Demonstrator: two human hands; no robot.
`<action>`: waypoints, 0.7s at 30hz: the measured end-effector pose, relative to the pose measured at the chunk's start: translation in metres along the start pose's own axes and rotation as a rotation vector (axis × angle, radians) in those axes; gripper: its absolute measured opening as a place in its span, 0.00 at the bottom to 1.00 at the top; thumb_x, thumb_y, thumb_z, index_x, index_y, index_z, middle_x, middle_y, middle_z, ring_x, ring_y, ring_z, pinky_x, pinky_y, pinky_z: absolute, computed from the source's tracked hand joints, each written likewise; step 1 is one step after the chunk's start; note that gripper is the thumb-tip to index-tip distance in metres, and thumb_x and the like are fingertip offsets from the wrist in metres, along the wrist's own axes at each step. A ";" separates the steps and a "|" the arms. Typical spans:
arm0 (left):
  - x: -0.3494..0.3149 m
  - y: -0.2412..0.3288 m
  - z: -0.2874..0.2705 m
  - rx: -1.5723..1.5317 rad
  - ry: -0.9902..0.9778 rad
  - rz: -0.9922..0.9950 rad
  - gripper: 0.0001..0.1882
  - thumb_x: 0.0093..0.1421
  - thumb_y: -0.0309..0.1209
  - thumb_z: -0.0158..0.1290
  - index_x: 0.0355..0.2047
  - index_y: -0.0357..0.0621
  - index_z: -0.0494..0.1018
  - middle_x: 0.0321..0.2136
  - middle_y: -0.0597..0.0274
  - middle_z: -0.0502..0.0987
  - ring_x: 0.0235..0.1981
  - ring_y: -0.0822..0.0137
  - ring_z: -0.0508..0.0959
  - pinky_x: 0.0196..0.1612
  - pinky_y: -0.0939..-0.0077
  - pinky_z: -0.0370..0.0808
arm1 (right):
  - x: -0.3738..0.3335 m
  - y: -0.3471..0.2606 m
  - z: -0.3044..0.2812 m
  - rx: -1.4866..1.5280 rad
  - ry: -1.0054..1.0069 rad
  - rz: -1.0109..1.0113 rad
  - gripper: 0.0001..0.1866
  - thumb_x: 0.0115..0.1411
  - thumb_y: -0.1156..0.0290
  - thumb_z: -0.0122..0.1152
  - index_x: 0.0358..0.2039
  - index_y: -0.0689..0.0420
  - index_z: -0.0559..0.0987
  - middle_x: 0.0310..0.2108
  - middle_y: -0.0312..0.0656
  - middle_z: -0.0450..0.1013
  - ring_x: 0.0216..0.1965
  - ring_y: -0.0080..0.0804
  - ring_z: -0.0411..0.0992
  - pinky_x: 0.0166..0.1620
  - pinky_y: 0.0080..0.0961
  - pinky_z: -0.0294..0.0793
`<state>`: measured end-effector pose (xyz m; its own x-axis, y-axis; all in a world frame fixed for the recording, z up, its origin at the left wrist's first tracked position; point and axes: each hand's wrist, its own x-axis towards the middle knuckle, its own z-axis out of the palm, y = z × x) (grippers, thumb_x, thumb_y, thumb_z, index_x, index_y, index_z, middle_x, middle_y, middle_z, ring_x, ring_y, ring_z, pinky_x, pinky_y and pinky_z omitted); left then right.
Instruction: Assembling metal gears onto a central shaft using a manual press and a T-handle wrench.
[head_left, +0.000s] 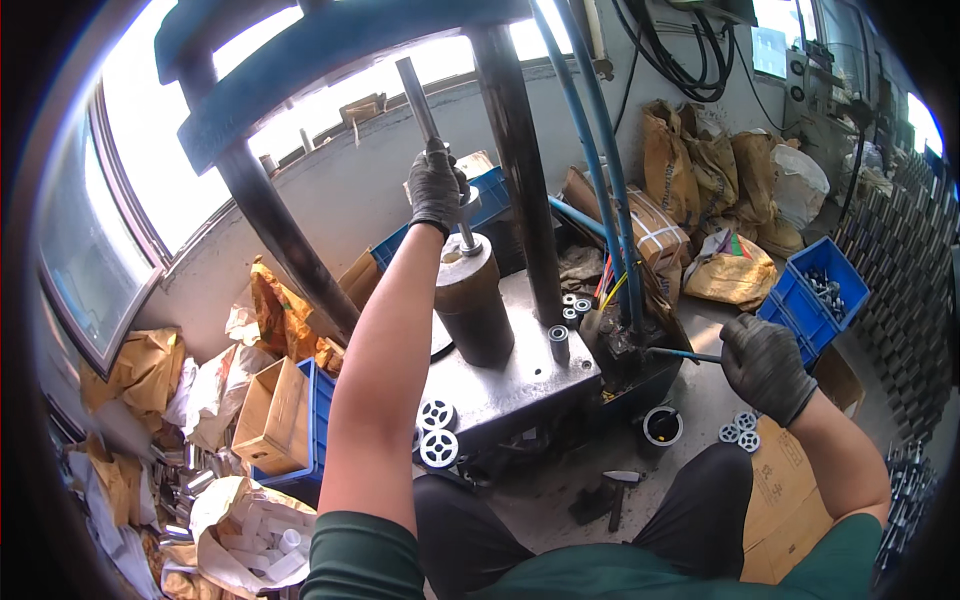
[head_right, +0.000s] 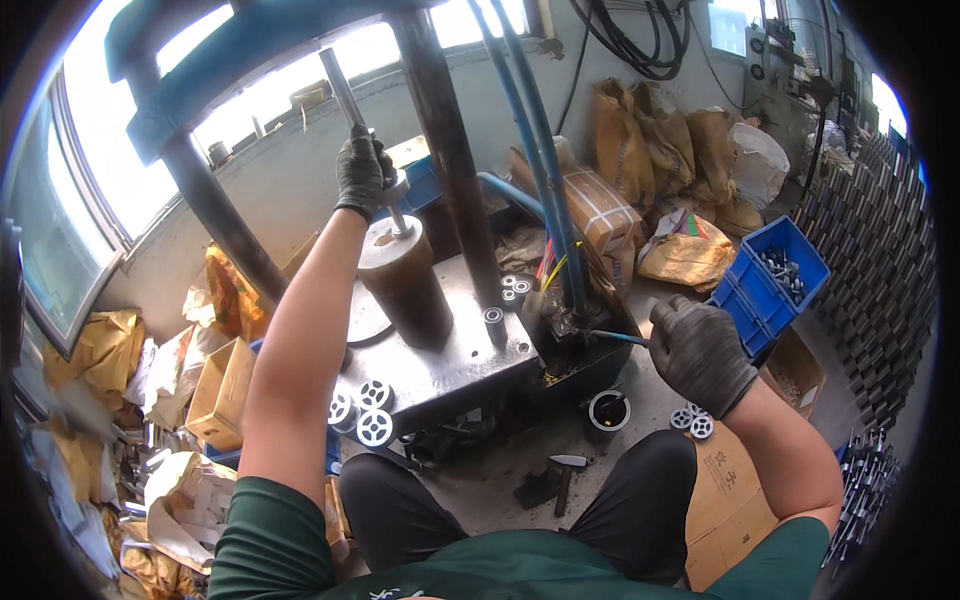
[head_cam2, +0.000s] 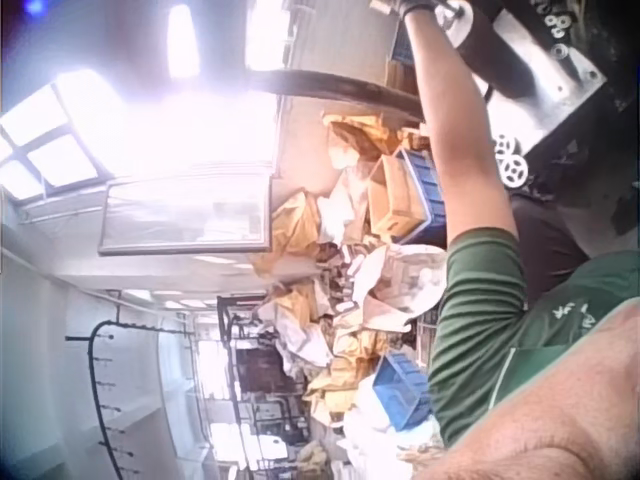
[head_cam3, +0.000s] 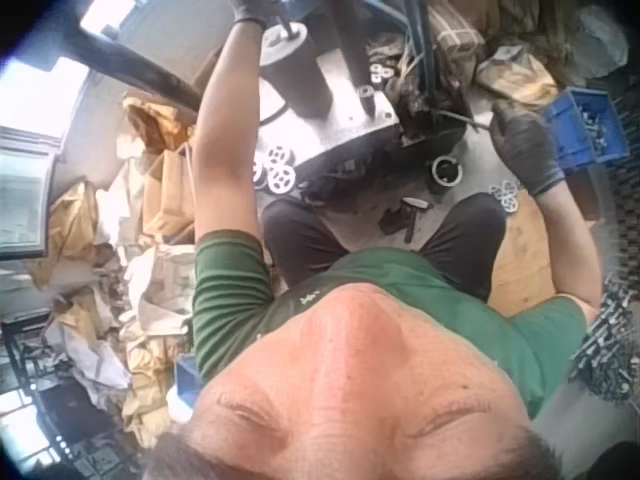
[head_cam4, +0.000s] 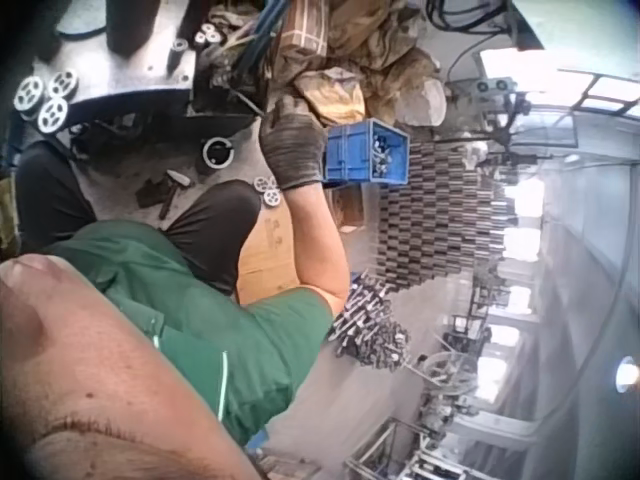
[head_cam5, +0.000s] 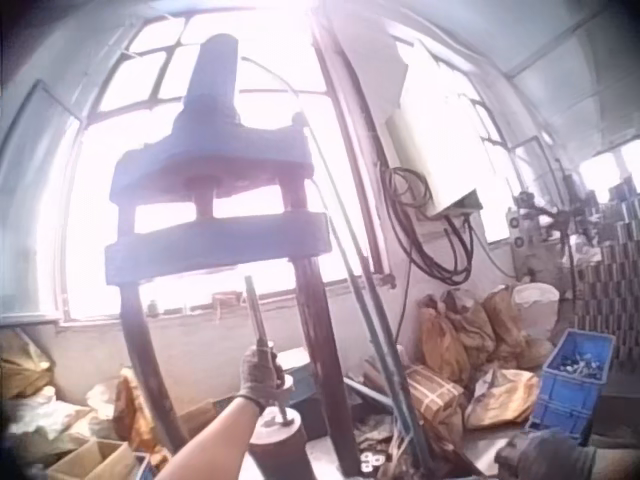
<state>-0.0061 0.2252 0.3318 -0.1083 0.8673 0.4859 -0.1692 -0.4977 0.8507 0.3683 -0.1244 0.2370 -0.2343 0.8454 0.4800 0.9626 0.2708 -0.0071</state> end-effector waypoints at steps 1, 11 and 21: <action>-0.002 0.003 0.000 0.010 -0.006 -0.011 0.29 0.73 0.59 0.45 0.30 0.45 0.68 0.11 0.67 0.64 0.08 0.70 0.65 0.11 0.71 0.60 | -0.005 -0.002 0.002 0.018 0.018 -0.012 0.06 0.58 0.72 0.61 0.32 0.60 0.78 0.28 0.52 0.74 0.29 0.54 0.76 0.35 0.49 0.76; 0.001 0.003 -0.012 -0.085 0.026 -0.080 0.28 0.72 0.60 0.49 0.30 0.46 0.68 0.16 0.66 0.67 0.11 0.71 0.66 0.13 0.73 0.65 | 0.007 -0.016 -0.011 -0.019 -0.255 0.086 0.16 0.60 0.69 0.56 0.46 0.60 0.84 0.34 0.55 0.80 0.35 0.56 0.79 0.42 0.50 0.79; -0.004 0.005 -0.007 -0.026 -0.024 -0.038 0.28 0.75 0.56 0.44 0.33 0.42 0.68 0.13 0.66 0.66 0.10 0.70 0.67 0.13 0.70 0.65 | -0.016 -0.016 -0.011 0.071 -0.462 -0.021 0.17 0.59 0.68 0.57 0.47 0.57 0.84 0.32 0.50 0.80 0.33 0.52 0.79 0.41 0.47 0.78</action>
<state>-0.0137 0.2196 0.3328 -0.0780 0.8854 0.4583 -0.1981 -0.4643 0.8632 0.3580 -0.1476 0.2385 -0.3055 0.9514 0.0395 0.9490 0.3077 -0.0690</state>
